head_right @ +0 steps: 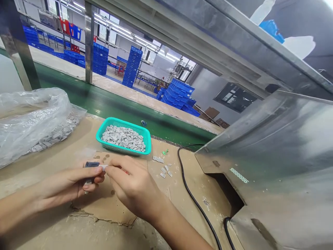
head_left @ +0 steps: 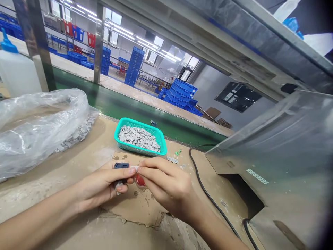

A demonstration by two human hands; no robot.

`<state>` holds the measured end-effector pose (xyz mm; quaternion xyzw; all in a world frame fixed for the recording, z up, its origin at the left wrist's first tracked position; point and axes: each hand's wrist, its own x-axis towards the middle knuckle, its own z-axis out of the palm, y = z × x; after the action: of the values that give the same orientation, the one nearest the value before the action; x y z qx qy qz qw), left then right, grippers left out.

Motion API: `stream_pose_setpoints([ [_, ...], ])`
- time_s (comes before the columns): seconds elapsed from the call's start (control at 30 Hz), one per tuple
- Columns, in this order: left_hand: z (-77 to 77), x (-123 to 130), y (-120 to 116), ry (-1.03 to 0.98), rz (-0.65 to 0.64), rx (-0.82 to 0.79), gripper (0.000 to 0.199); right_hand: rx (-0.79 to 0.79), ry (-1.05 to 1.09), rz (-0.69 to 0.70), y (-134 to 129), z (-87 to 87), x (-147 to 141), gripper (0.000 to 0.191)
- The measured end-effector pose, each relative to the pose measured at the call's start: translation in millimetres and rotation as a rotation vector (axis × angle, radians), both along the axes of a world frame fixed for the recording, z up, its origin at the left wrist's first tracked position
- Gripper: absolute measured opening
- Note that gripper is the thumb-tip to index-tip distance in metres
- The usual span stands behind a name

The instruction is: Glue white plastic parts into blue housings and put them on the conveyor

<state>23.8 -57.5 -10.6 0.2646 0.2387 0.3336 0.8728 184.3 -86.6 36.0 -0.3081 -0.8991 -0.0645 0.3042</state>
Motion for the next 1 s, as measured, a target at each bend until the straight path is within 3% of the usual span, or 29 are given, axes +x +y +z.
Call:
stream_pose_setpoints([
  [0.3,-5.9,2,-8,0.003,-0.066,-0.018,0.01,-0.097,0.153,-0.06,-7,-16.4,-5,0.018],
  [0.43,-5.9,3,-6,0.025,-0.081,0.013,0.017,-0.17,0.319,-0.222,-10,-29.0,13,0.016],
  [0.53,-2.8,0,-3,-0.003,-0.04,0.007,0.005,-0.244,0.344,-0.337,-12,-43.9,29,0.014],
  [0.7,-1.3,-5,0,0.063,-0.001,0.201,0.007,-0.237,0.335,-0.388,-13,-60.4,32,0.014],
  [0.9,-0.3,-5,4,0.388,0.048,0.391,0.02,-0.168,0.297,-0.366,-11,-63.0,26,0.014],
  [1.0,4.5,-9,9,0.453,0.082,0.455,0.023,-0.156,0.28,-0.363,-10,-64.3,26,0.015],
])
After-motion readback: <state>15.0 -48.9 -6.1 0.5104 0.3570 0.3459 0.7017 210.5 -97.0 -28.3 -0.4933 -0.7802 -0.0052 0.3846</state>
